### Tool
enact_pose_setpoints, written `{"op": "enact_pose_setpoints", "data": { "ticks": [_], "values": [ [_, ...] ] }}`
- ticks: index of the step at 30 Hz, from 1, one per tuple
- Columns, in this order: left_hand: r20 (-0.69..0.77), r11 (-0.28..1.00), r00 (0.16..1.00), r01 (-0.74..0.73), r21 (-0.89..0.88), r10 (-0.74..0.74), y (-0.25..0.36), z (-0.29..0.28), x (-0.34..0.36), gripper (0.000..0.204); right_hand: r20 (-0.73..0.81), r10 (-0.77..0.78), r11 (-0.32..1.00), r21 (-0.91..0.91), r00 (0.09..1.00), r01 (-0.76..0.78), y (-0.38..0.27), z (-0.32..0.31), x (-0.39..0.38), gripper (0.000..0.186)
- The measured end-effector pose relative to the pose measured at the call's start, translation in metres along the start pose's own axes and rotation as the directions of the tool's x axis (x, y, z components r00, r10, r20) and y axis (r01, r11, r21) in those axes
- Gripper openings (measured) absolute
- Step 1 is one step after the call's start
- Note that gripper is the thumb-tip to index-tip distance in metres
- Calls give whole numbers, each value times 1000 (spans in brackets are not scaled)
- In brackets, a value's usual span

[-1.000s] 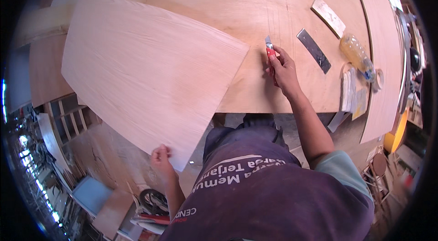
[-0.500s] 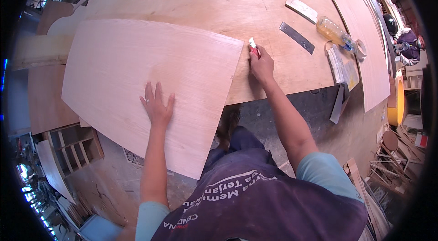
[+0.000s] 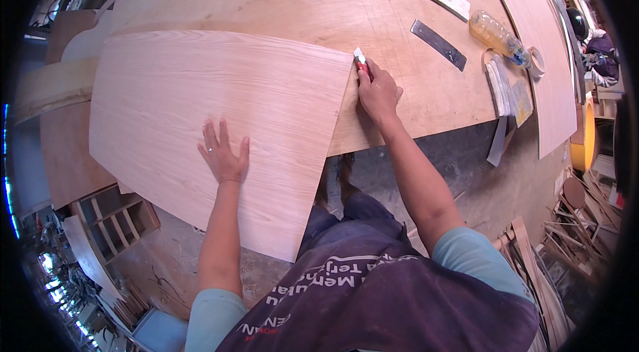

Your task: The person trims the edge of a wood panel using a utility knife, smooths the edges with a sanding block, and uses a metal ruler to measure and guide work on the panel.

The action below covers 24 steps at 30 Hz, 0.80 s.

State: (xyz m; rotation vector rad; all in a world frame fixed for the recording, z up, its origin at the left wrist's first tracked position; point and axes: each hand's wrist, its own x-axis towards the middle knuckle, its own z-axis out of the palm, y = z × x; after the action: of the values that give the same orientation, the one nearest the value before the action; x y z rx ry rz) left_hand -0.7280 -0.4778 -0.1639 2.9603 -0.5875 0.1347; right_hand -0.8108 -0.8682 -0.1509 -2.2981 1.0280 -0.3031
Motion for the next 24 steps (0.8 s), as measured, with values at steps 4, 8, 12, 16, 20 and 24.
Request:
{"op": "enact_pose_setpoints", "data": {
  "ticks": [4,8,12,16,20,24],
  "values": [
    [32,1000,999,14,-18,-14,-3,1,0,85,36,24,999,-30,999,-23,-6,-4,-1,42],
    [22,1000,1000,3,-25,-2,-1,0,2,83,39,38,994,-102,998,-34,-6,-1,1,41],
    [-15,1000,1000,-16,-26,15,2,0,1,79,-19,3,985,-171,1000,-6,-4,5,0,39],
    [-26,999,999,-23,-36,22,-2,3,-1,78,-45,-35,975,-220,998,24,-4,9,-1,37],
    [-10,999,1000,-26,-34,26,-3,4,-2,79,-38,-37,970,-243,999,27,-3,12,1,36],
    [-24,999,999,-34,-29,34,-6,8,-1,81,-2,-32,977,-213,1000,30,-3,12,2,36]
  ]
}}
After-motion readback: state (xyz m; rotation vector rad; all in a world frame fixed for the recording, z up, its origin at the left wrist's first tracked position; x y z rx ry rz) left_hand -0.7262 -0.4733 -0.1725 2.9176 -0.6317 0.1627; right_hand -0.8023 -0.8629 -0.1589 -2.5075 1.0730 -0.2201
